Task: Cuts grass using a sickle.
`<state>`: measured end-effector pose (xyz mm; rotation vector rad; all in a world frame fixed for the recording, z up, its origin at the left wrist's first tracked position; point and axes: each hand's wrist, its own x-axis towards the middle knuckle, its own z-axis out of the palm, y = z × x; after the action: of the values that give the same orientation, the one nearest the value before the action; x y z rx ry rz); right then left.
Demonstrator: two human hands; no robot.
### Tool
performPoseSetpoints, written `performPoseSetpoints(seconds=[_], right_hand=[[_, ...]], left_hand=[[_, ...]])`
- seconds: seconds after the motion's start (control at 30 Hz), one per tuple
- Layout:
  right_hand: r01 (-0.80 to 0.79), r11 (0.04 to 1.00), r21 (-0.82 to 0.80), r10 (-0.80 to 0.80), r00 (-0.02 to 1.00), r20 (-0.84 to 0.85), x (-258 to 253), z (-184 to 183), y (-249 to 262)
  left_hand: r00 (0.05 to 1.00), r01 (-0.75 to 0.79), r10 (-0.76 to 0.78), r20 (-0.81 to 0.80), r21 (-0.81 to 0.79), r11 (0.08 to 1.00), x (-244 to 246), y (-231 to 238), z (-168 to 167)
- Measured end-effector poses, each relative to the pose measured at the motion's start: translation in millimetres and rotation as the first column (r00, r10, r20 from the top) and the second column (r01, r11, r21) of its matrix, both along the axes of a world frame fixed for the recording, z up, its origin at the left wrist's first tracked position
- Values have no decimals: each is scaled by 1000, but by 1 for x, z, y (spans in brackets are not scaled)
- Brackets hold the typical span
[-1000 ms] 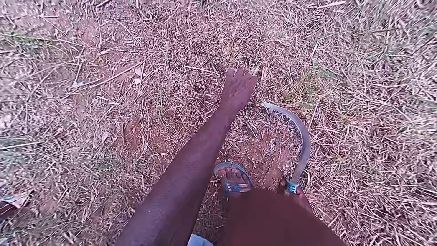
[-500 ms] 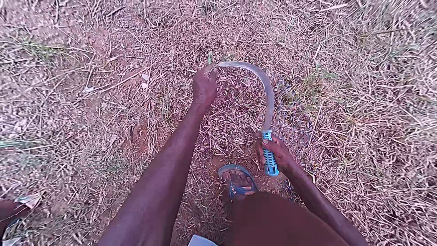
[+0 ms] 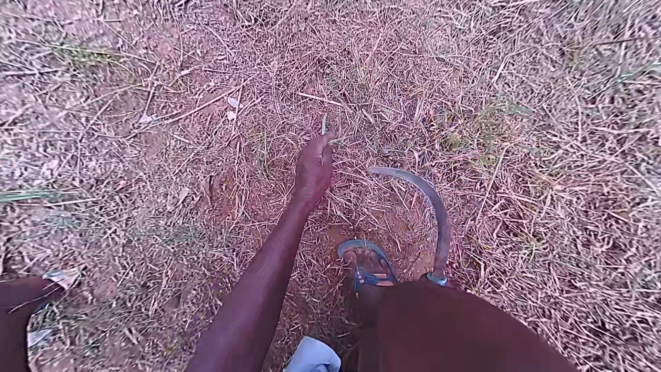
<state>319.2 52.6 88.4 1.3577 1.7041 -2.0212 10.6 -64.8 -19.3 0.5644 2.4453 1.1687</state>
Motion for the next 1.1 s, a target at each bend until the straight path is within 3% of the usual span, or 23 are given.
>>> performPoseSetpoints(seconds=[0.07,0.17,0.23,0.3,0.37,0.47,0.53,0.77,0.97,1.1], right_hand=[[-14,1000,-17,12,993,-116,5,-18,4],[-127,992,-17,108,901,-420,35,-92,20],[-143,990,8,137,932,-334,15,-79,25],[-177,984,27,178,983,-42,-32,-27,23],[-186,982,25,184,981,68,-50,-11,20],[-109,994,-19,101,968,-227,-10,-80,22],[-109,992,-60,83,939,-333,1,-103,21],[-156,986,-58,132,945,-300,-11,-99,16],[-190,979,-76,158,938,-310,-39,-100,11],[-194,957,-216,118,939,-323,-80,-108,4]], left_hand=[[997,-77,77,-31,-11,997,-1,-20,4],[966,-231,233,-111,33,972,-18,-49,11],[933,-336,339,-120,47,941,-30,-66,10],[919,-375,371,-137,-3,927,-38,-80,11],[938,-336,323,-125,-106,936,-40,-82,15],[978,-187,163,-128,-213,959,-41,-65,12],[992,-50,12,-123,-305,951,-47,-51,5],[995,51,-92,-41,-581,812,-55,4,-1],[994,96,-114,1,-547,831,-64,-13,-6],[991,83,-124,-47,-510,856,-66,-24,-4]])
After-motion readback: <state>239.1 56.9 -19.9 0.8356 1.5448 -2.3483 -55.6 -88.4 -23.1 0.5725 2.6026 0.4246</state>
